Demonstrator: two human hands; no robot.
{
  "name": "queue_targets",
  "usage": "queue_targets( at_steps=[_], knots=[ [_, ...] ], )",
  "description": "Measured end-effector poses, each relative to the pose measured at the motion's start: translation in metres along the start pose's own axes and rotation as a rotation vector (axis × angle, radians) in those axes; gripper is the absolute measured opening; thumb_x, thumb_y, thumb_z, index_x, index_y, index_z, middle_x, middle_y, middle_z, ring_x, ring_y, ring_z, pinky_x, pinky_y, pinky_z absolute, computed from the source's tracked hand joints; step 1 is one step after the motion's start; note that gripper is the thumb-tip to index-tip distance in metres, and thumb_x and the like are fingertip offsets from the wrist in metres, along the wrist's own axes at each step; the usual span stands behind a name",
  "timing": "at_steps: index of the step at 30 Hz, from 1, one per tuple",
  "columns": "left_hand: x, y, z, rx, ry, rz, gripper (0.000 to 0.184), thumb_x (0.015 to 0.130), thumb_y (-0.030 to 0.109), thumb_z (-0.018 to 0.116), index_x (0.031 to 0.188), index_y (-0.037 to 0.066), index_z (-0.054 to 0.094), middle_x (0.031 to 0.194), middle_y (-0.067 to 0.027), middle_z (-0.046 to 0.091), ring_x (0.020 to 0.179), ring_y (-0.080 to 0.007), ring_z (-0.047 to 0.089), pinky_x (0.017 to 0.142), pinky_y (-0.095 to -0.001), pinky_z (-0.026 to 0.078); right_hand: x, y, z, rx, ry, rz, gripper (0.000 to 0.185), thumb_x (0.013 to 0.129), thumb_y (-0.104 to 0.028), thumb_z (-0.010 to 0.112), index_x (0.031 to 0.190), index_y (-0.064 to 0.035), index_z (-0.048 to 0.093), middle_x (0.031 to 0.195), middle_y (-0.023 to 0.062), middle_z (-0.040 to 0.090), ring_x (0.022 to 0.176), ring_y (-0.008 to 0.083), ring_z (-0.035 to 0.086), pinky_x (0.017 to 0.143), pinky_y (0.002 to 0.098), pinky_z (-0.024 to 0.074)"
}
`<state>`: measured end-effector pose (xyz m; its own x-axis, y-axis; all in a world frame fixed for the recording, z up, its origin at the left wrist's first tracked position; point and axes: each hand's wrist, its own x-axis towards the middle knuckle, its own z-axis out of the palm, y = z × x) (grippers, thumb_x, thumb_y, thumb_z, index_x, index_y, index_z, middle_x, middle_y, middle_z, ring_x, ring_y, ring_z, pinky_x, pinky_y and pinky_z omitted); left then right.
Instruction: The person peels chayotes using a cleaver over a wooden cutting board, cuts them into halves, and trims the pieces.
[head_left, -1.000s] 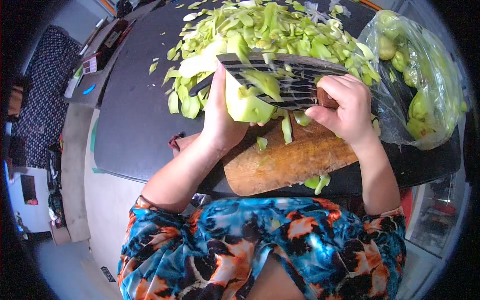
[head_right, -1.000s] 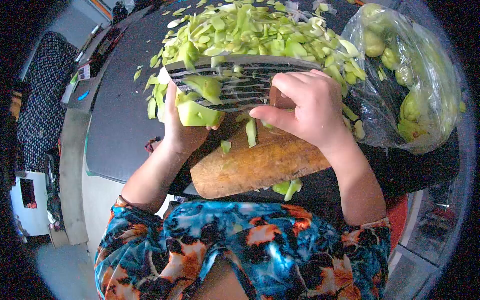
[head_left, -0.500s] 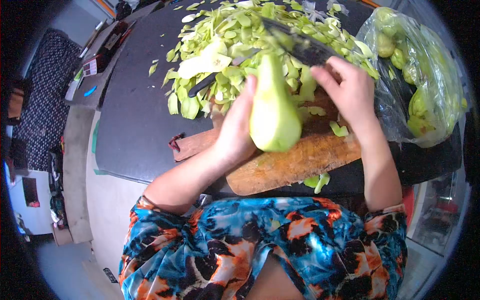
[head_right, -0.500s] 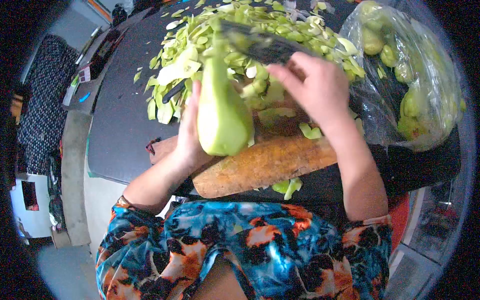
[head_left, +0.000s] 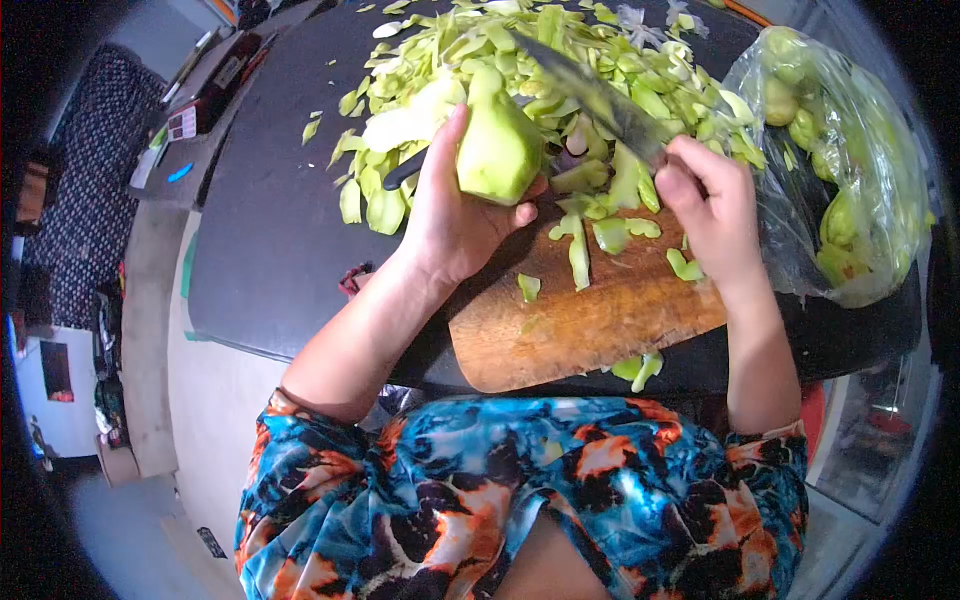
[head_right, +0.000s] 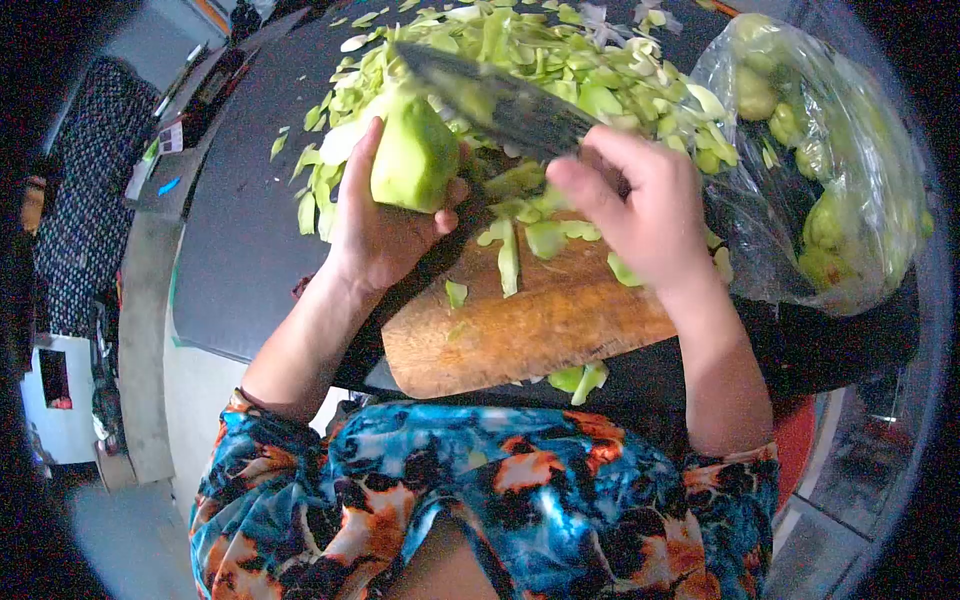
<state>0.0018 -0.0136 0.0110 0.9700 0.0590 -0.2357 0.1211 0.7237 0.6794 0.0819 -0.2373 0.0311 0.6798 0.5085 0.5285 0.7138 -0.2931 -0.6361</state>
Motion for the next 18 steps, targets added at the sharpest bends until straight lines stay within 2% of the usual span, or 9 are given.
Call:
queue_targets(
  at_steps=[2,5,6,7,9,13,14,18],
  knots=[
    [0.003,0.000,-0.008,-0.064,-0.021,-0.001,0.056,0.087,0.062,0.046,0.116,0.015,0.053,0.098,-0.0041,0.063,0.082,-0.0209,0.060,0.057,-0.0302,0.047,-0.002,-0.009,0.002,-0.031,-0.039,-0.164,0.049,0.081,-0.050,0.066,0.065,-0.0047,0.053,0.055,0.0054,0.049,0.049,0.0185,0.049,0.049,0.0318,0.0365],
    [-0.005,0.004,0.008,-0.259,-0.012,-0.080,0.069,0.083,0.070,0.046,0.115,0.010,0.054,0.102,-0.0104,0.062,0.083,-0.0220,0.061,0.069,-0.0370,0.052,-0.005,-0.021,0.005,-0.160,-0.216,-0.368,0.052,0.074,-0.058,0.067,0.062,-0.0098,0.052,0.057,0.0046,0.052,0.054,0.0242,0.056,0.053,0.0353,0.0399],
    [-0.005,0.003,0.003,-0.241,0.000,-0.029,0.076,0.080,0.073,0.046,0.115,0.006,0.053,0.102,-0.0121,0.060,0.080,-0.0222,0.060,0.074,-0.0384,0.052,-0.007,-0.024,0.010,-0.176,-0.217,-0.442,0.053,0.071,-0.060,0.067,0.064,-0.0102,0.051,0.060,0.0041,0.052,0.056,0.0235,0.056,0.055,0.0352,0.0399],
    [-0.007,0.007,0.001,-0.299,-0.014,-0.116,0.075,0.080,0.073,0.046,0.114,0.007,0.052,0.100,-0.0122,0.059,0.076,-0.0231,0.059,0.070,-0.0374,0.052,-0.009,-0.029,0.013,-0.224,-0.226,-0.491,0.053,0.071,-0.061,0.066,0.065,-0.0104,0.051,0.062,0.0038,0.052,0.057,0.0233,0.056,0.054,0.0346,0.0396],
    [0.003,0.002,-0.013,-0.401,-0.240,-0.053,0.071,0.081,0.072,0.046,0.113,0.009,0.053,0.099,-0.0122,0.059,0.072,-0.0228,0.058,0.067,-0.0361,0.052,-0.015,-0.037,0.017,-0.258,-0.271,-0.505,0.054,0.069,-0.061,0.066,0.064,-0.0104,0.050,0.062,0.0036,0.052,0.057,0.0230,0.055,0.054,0.0342,0.0394],
    [0.006,0.001,-0.017,-0.406,-0.290,-0.107,0.067,0.083,0.069,0.043,0.114,0.010,0.052,0.099,-0.0125,0.059,0.074,-0.0233,0.059,0.065,-0.0355,0.053,-0.017,-0.035,0.024,-0.266,-0.196,-0.519,0.052,0.068,-0.060,0.068,0.063,-0.0112,0.050,0.060,0.0031,0.050,0.056,0.0224,0.055,0.054,0.0340,0.0390],
    [0.004,-0.001,-0.014,-0.291,-0.165,-0.047,0.067,0.085,0.068,0.041,0.112,0.009,0.055,0.100,-0.0132,0.061,0.080,-0.0247,0.062,0.070,-0.0379,0.053,-0.016,-0.033,0.025,-0.275,-0.166,-0.515,0.052,0.068,-0.060,0.068,0.063,-0.0114,0.049,0.060,0.0030,0.050,0.056,0.0223,0.054,0.054,0.0338,0.0389],
    [-0.010,-0.002,0.008,-0.236,0.064,-0.055,0.070,0.085,0.068,0.039,0.106,0.005,0.062,0.100,-0.0141,0.065,0.087,-0.0258,0.063,0.083,-0.0405,0.051,-0.011,-0.034,0.020,-0.293,-0.122,-0.471,0.050,0.067,-0.058,0.070,0.062,-0.0121,0.050,0.059,0.0025,0.050,0.056,0.0222,0.054,0.055,0.0332,0.0387]
  ],
)
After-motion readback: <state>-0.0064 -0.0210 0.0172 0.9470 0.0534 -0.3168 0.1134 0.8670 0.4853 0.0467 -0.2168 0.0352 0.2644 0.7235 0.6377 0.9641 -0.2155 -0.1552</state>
